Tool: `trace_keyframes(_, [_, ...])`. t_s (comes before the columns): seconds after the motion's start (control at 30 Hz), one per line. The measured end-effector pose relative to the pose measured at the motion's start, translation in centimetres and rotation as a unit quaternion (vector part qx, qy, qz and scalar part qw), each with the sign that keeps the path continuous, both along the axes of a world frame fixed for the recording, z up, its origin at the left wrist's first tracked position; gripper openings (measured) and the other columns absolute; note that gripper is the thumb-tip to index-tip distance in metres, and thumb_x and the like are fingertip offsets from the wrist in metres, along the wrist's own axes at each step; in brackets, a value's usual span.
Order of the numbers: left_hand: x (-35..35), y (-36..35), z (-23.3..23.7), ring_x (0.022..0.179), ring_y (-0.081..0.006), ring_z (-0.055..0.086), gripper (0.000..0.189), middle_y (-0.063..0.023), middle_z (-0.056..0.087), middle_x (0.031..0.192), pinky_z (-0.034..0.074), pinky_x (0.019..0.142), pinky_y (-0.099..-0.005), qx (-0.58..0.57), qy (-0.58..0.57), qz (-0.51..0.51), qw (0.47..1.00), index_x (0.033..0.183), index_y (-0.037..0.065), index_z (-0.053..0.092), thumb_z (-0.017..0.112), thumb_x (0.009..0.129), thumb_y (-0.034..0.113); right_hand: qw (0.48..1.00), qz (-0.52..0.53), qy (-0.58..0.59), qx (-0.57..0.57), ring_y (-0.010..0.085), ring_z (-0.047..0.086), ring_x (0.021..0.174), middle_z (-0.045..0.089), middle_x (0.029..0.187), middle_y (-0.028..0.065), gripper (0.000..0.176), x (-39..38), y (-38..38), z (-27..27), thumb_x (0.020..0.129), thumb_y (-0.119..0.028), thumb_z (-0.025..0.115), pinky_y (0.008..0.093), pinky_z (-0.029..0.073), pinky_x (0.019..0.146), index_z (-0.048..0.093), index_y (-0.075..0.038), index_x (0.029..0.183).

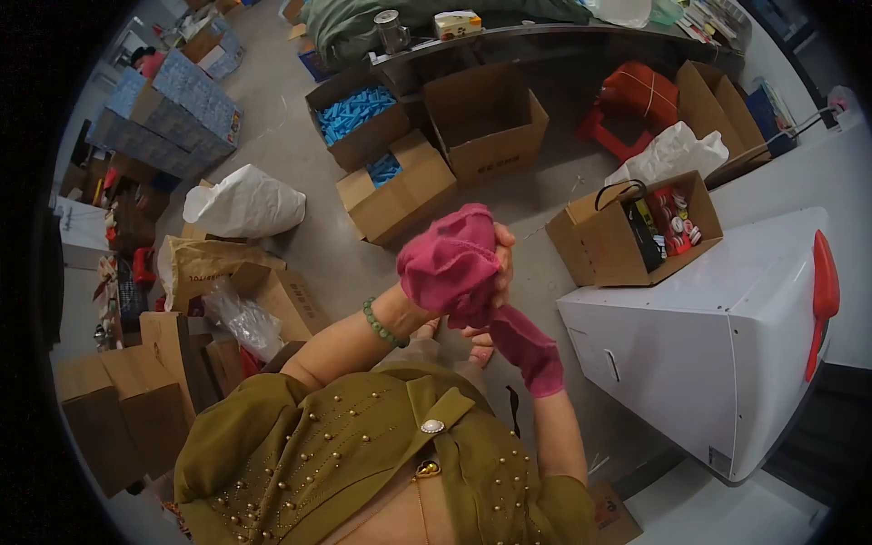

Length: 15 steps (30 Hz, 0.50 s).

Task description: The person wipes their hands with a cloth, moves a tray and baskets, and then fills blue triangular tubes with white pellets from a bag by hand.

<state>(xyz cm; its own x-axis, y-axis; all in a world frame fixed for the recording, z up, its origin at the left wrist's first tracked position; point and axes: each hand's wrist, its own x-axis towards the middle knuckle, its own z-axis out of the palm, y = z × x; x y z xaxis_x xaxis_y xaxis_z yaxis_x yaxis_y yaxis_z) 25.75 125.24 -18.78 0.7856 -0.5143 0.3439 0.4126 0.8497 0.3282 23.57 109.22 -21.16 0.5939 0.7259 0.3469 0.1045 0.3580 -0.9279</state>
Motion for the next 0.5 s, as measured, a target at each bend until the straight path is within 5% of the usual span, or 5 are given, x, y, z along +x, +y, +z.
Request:
trace_keyframes(0.13, [0.1,2.3,1.9,0.104,-0.0209,0.057,0.059,-0.0108,0.058,0.112,0.045,0.090,-0.0290,0.278,-0.165,0.153,0.934,0.132,0.000,0.042,0.066,0.084,0.026,0.942,-0.093,0.187,-0.261,0.0235,0.054,0.093,0.055,0.102,0.0075,0.037,-0.6,3.9,6.7,0.089,-0.022,0.055,0.0376,0.043,0.088,0.045,-0.004,0.119])
trace_keyframes(0.23, [0.9,2.6,-4.9,0.107,-0.0275,0.054,0.057,-0.0131,0.058,0.110,0.041,0.091,-0.0376,0.686,-0.356,0.321,0.547,0.128,0.005,0.049,0.068,0.077,0.022,0.832,-0.258,0.304,-0.386,0.0200,0.057,0.081,0.061,0.088,0.0048,0.029,1.2,8.7,2.0,0.087,-0.021,0.057,0.0332,0.047,0.082,0.054,-0.003,0.109])
trace_keyframes(0.27, [1.6,3.4,-6.7,0.108,-0.0295,0.053,0.057,-0.0142,0.058,0.109,0.040,0.092,-0.0400,0.724,-0.435,0.393,0.364,0.127,0.006,0.050,0.068,0.075,0.021,0.919,-0.339,0.183,-0.089,0.0176,0.056,0.093,0.058,0.102,0.0077,0.035,-0.4,11.3,-7.0,0.084,-0.019,0.060,0.0295,0.046,0.081,0.050,-0.005,0.115])
trace_keyframes(0.4, [1.8,3.5,-6.1,0.116,-0.0321,0.049,0.053,-0.0143,0.055,0.116,0.037,0.095,-0.0469,0.722,-0.441,0.332,0.417,0.127,0.002,0.048,0.060,0.077,0.015,0.904,-0.369,0.215,0.039,0.0226,0.053,0.105,0.054,0.114,0.0104,0.043,-0.4,10.5,-4.4,0.082,-0.016,0.061,0.0329,0.045,0.087,0.047,-0.004,0.120])
trace_keyframes(0.5, [1.8,1.4,-4.3,0.121,-0.0354,0.045,0.057,-0.0171,0.053,0.122,0.032,0.102,-0.0497,0.641,-0.457,0.293,0.542,0.130,-0.001,0.045,0.060,0.078,0.014,0.839,-0.470,-0.011,-0.274,0.0255,0.053,0.106,0.054,0.112,0.0129,0.039,-1.0,8.1,-8.3,0.084,-0.018,0.058,0.0357,0.046,0.089,0.048,-0.003,0.120])
